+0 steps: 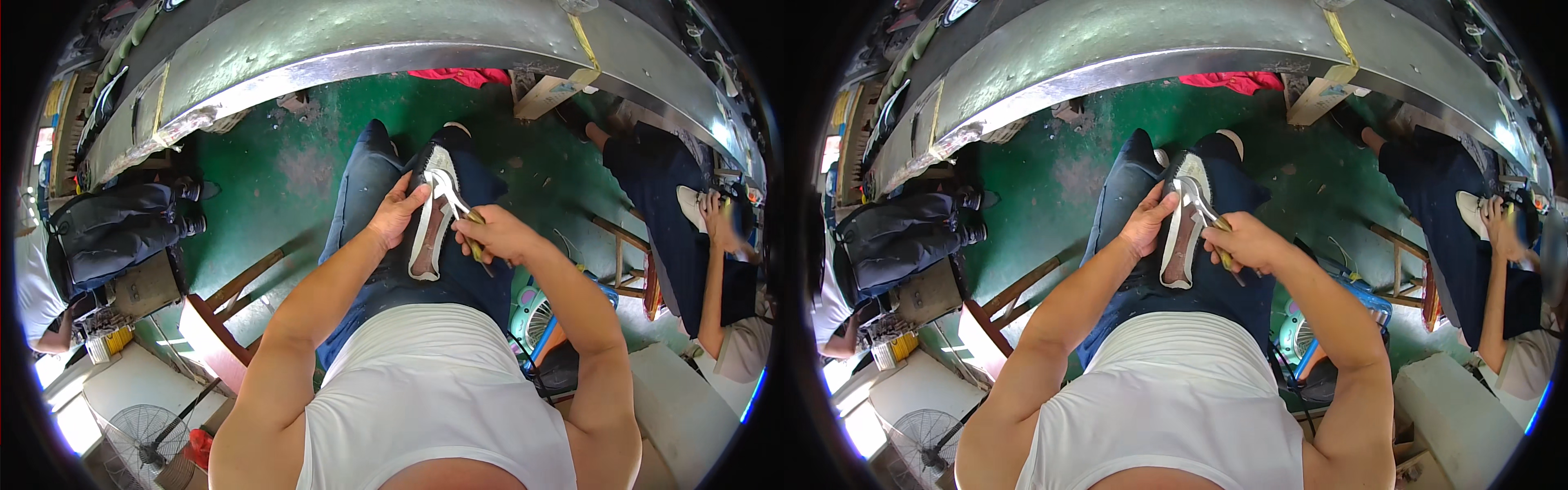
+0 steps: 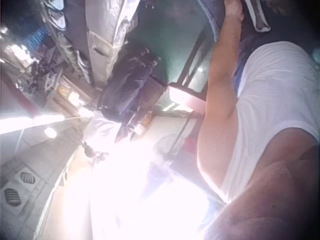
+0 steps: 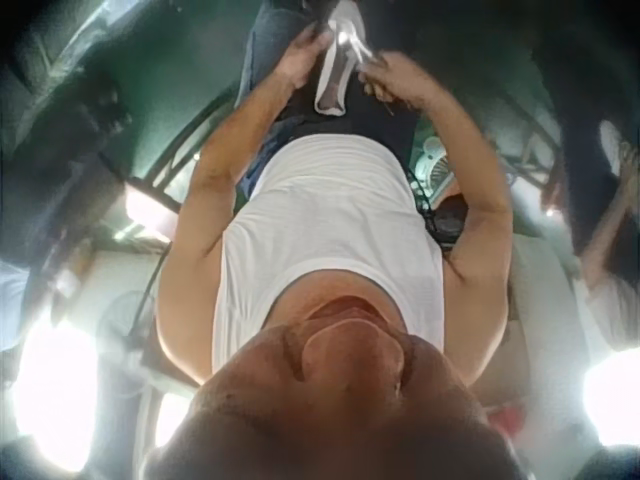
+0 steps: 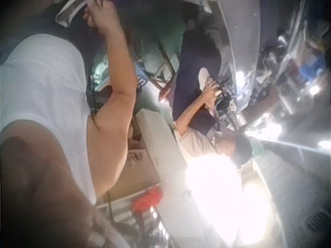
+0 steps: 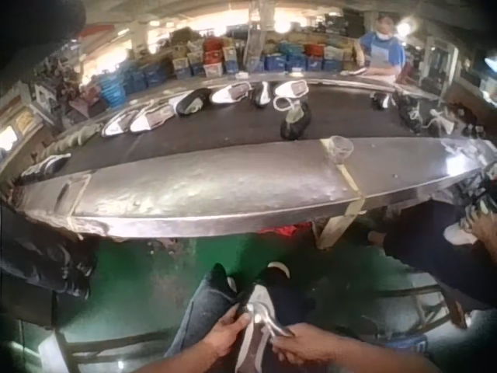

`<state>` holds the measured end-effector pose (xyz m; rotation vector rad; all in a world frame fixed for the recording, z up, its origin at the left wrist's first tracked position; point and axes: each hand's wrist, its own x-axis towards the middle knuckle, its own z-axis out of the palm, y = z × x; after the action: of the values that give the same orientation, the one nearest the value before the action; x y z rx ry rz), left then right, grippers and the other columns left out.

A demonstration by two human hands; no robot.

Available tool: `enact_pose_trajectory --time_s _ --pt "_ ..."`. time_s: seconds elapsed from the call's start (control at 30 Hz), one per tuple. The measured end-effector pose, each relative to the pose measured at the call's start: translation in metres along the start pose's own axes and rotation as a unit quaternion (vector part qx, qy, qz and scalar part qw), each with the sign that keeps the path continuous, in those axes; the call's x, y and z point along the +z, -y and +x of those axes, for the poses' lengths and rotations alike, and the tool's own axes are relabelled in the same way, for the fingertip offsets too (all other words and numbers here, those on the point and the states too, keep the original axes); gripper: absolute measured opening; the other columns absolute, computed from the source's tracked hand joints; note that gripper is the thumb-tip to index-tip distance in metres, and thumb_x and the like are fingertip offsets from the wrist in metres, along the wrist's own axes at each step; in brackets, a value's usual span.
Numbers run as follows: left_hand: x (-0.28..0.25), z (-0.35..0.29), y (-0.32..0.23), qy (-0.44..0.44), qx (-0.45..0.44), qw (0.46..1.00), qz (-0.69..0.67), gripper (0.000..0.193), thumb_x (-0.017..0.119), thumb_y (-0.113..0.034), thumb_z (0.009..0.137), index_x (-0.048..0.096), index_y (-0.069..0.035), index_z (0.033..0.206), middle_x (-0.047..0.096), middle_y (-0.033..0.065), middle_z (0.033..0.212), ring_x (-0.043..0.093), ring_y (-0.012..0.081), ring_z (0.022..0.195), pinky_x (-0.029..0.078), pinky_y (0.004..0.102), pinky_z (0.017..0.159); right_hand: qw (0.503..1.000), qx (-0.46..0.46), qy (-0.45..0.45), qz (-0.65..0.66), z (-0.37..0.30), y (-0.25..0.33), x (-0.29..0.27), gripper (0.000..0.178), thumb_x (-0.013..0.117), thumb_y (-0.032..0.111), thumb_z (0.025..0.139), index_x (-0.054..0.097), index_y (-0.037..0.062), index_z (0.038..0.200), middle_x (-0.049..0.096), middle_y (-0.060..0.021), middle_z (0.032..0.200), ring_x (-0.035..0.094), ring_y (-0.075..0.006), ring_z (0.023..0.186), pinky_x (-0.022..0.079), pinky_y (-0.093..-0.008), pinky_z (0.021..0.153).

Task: The recorder is using pliers to pull and shape the upper material of a shoe around a last on a manufacturing line.

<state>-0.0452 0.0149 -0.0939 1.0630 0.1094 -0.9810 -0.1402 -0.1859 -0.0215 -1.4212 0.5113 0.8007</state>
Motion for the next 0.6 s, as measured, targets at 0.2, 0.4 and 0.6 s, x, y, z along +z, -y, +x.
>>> enact_pose_trajectory --time_s 0.2,0.4,0.6 --pt "0.023 -0.004 -0.013 -0.063 -0.027 0.998 0.009 0.069 0.076 -0.032 0.089 0.044 -0.004 0.143 0.064 0.0095 0.123 0.061 0.0188 0.11 0.05 0.0357 0.097 0.989 -0.072 -0.035 0.126 0.002 -0.044 0.031 0.021 0.061 0.025 0.099 0.059 0.0038 0.096 0.063 -0.0043 0.079 0.051 -0.0086 0.057 0.035 -0.0219 0.043" --pt "0.011 0.005 -0.02 -0.059 -0.084 0.993 0.058 0.081 0.077 -0.029 0.085 0.036 0.003 0.148 0.061 0.0167 0.126 0.062 0.0237 0.112 0.05 0.0382 0.097 0.959 0.029 0.163 0.231 -0.013 -0.043 -0.027 0.036 0.061 0.023 0.099 0.057 -0.0045 0.121 0.066 -0.0101 0.096 0.07 -0.0195 0.081 0.055 -0.0251 0.051" --pt "0.033 -0.002 -0.025 -0.109 -0.082 0.986 0.098 0.05 0.071 -0.022 0.089 0.053 0.001 0.13 0.066 0.0135 0.114 0.066 0.0236 0.103 0.054 0.0399 0.09 0.991 -0.113 -0.048 -0.057 -0.032 0.006 -0.033 0.04 0.047 0.037 0.104 0.06 -0.0007 0.099 0.066 -0.0099 0.077 0.064 -0.0165 0.067 0.052 -0.032 0.055"
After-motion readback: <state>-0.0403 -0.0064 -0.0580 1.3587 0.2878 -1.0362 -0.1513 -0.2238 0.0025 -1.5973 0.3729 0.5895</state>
